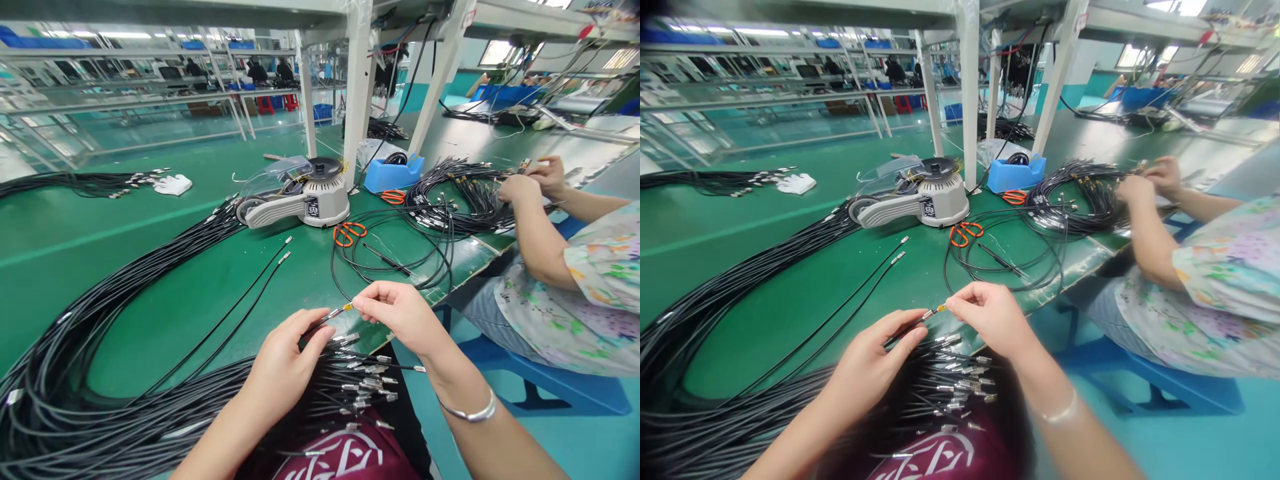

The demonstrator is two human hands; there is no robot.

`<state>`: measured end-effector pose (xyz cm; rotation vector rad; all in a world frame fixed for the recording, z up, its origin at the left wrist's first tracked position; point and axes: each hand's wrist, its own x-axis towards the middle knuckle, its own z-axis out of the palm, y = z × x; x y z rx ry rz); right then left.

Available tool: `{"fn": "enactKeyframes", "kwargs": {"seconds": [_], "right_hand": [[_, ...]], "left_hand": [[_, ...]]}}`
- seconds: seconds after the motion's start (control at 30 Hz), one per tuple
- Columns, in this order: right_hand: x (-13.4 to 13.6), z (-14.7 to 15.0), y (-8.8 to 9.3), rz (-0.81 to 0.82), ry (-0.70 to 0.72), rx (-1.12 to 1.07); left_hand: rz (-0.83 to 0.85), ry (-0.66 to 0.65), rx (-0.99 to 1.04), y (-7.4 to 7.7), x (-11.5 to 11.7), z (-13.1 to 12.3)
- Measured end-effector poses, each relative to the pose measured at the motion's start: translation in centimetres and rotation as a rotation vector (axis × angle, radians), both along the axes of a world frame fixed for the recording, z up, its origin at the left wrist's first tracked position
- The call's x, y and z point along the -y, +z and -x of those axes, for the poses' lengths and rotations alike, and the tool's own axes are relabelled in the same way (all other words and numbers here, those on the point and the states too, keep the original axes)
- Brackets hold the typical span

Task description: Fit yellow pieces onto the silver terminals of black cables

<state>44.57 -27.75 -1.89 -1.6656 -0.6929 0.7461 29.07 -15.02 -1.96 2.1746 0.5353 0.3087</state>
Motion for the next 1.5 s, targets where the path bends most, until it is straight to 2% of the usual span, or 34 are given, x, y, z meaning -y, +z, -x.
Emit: {"fn": "enactKeyframes", "kwargs": {"seconds": [0.2,0.37,0.6,0.8,1.07,1.33,1.43,1.5], "right_hand": [[0.2,0.1,0.1,0.002,-0.013,-0.017],[0.5,0.2,-0.2,0.005,-0.031,-0.024],[0.6,0.3,-0.5,-0.015,-0.052,-0.061],[1.0,0.5,-0.6,-0.022,-0.048,-0.052],[1.5,0.5,-0.7,-0.028,0.003,-0.013],[0.9,0.7,-2.1,0.017,0.05,-0.01],[1.2,0.8,-1.9,0.063,0.086,-0.047],[2.1,0.8,-1.6,0.107,0.105,-0.025]], "left_hand": [[-0.028,-0.094,-0.081,1.4,-0.1,-1.6],[0.064,-0.121,-0.134,2.3,0.1,-2.5],[0.268,-0.083,-0.158,1.8,0.5,-3.3],[0.341,-0.069,-0.17,1.6,0.8,-3.5],[0.206,-0.162,-0.142,2.0,0.8,-3.9],[0.057,-0.135,-0.184,0.8,1.5,-3.3],[0.036,-0.246,-0.209,1.5,0.0,-2.6],[-0.058,-0.225,-0.2,2.1,-2.4,-2.6]]}}
